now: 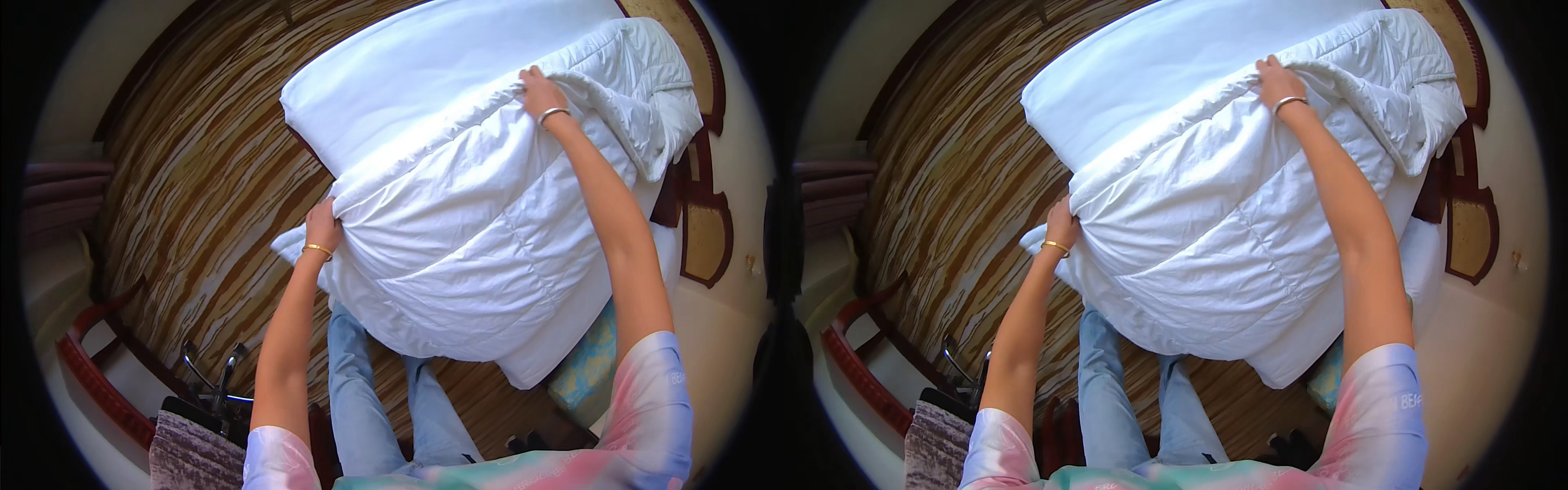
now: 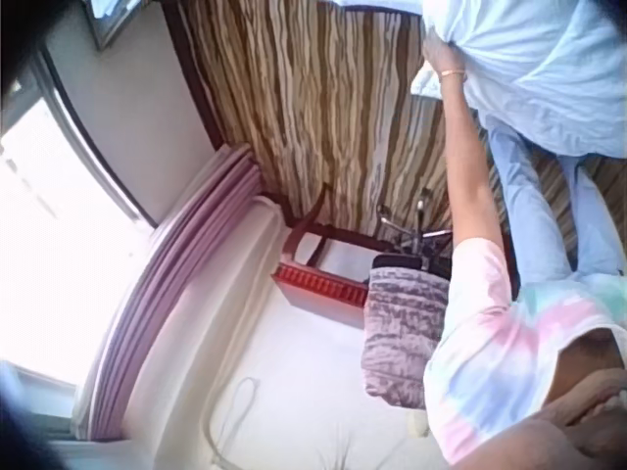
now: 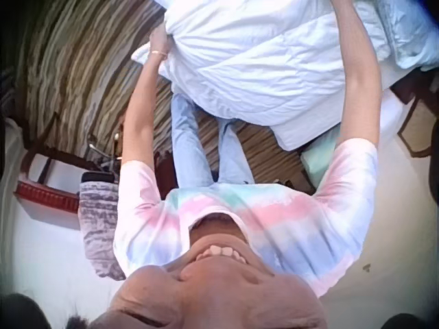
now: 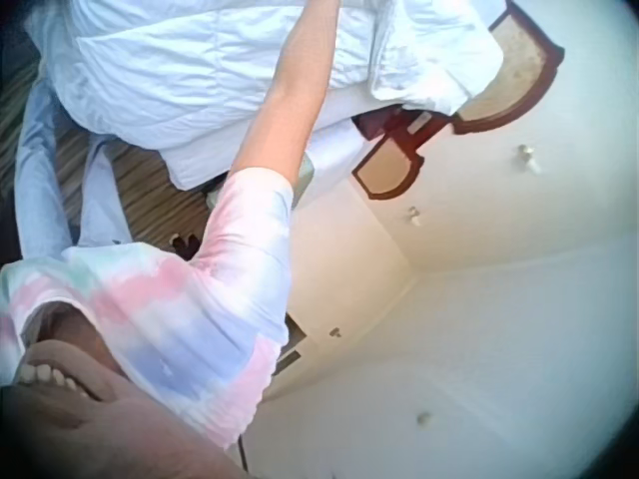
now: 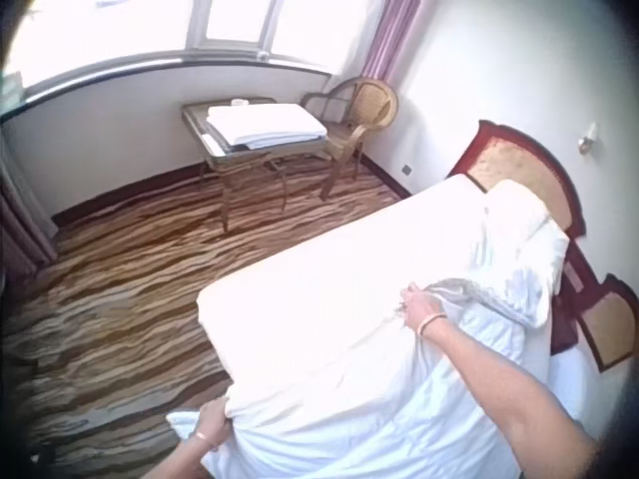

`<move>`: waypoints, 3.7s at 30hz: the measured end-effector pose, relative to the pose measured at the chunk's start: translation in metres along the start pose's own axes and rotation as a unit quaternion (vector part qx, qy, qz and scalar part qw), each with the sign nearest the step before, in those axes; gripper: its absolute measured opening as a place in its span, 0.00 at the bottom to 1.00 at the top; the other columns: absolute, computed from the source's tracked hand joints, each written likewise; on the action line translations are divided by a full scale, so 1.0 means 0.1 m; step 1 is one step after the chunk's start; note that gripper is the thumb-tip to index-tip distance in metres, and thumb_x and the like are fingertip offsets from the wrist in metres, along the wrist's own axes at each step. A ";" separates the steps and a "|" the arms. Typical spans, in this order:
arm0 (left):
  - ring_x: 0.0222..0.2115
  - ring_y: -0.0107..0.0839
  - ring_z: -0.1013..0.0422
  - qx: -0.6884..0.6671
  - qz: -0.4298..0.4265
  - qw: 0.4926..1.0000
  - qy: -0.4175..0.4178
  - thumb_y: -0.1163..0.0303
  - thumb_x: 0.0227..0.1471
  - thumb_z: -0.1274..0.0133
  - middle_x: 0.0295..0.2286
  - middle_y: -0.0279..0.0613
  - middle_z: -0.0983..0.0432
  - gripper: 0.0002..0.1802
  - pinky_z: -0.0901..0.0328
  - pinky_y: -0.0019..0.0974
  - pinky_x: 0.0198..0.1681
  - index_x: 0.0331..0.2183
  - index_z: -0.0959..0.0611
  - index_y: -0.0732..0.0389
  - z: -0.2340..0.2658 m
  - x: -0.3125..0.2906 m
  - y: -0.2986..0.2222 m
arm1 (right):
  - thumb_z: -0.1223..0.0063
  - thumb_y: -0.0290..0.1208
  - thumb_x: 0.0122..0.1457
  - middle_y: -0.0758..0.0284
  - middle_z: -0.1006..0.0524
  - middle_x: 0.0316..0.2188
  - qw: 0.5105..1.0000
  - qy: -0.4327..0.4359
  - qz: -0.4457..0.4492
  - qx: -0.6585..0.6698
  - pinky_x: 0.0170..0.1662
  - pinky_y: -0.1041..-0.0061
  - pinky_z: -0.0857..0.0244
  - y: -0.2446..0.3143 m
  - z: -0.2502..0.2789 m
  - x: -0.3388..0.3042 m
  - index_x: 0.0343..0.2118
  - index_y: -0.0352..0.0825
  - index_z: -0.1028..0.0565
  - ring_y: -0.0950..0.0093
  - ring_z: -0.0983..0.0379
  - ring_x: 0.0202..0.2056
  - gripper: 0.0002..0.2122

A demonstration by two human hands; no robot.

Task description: The person folds a white fitted sheet on a bed, smoothing and aligning it into a compact rectangle, then places the folded sheet on a nearby table. The person then spreads a white duvet over the bed and smooths it out.

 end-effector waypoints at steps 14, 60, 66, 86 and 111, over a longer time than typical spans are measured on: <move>0.52 0.39 0.44 -0.582 0.472 0.659 -0.063 0.39 0.51 0.68 0.55 0.36 0.49 0.37 0.43 0.47 0.49 0.58 0.55 0.42 -1.50 -0.86 1.51 | 0.59 0.15 0.44 0.66 0.32 0.37 0.972 -0.013 0.108 0.209 0.40 0.69 0.38 1.65 0.10 -0.84 0.37 0.36 0.31 0.63 0.35 0.38 0.16; 0.38 0.42 0.29 -0.764 0.323 0.540 -0.139 0.54 0.53 0.60 0.39 0.47 0.27 0.24 0.35 0.43 0.44 0.44 0.28 0.62 -2.12 -0.75 1.95 | 0.45 0.28 0.44 0.60 0.40 0.51 0.131 0.206 -0.681 0.690 0.54 0.56 0.53 2.90 -3.06 -7.41 0.49 0.30 0.38 0.61 0.45 0.51 0.27; 0.43 0.42 0.33 -0.792 0.272 0.540 -0.082 0.48 0.52 0.61 0.42 0.44 0.29 0.29 0.38 0.43 0.48 0.47 0.30 0.60 -2.16 -0.53 1.98 | 0.64 0.46 0.54 0.57 0.50 0.57 -0.219 -0.071 -0.621 0.749 0.56 0.43 0.65 2.96 -3.25 -6.78 0.50 0.30 0.41 0.56 0.58 0.58 0.26; 0.48 0.40 0.38 -0.808 0.265 0.516 -0.101 0.44 0.48 0.56 0.48 0.42 0.35 0.36 0.42 0.44 0.51 0.50 0.35 0.60 -2.06 -0.11 1.77 | 0.60 0.49 0.53 0.62 0.39 0.47 -0.132 -0.075 -0.789 0.595 0.48 0.50 0.49 3.14 -4.06 -7.15 0.46 0.35 0.37 0.60 0.46 0.49 0.24; 0.35 0.28 0.30 -0.532 0.514 0.658 0.140 0.76 0.49 0.53 0.36 0.33 0.27 0.12 0.34 0.33 0.35 0.39 0.27 0.54 -0.29 -3.06 -0.86 | 0.44 0.36 0.48 0.62 0.41 0.37 -0.318 -0.212 -0.755 0.533 0.42 0.61 0.37 1.54 0.28 -7.59 0.43 0.37 0.36 0.67 0.38 0.35 0.21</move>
Point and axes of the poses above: each hand's wrist, its own x-axis towards the middle knuckle, its own z-axis out of the back of the hand, y = z × x, the point moved 6 cm from there along x, towards the middle knuckle
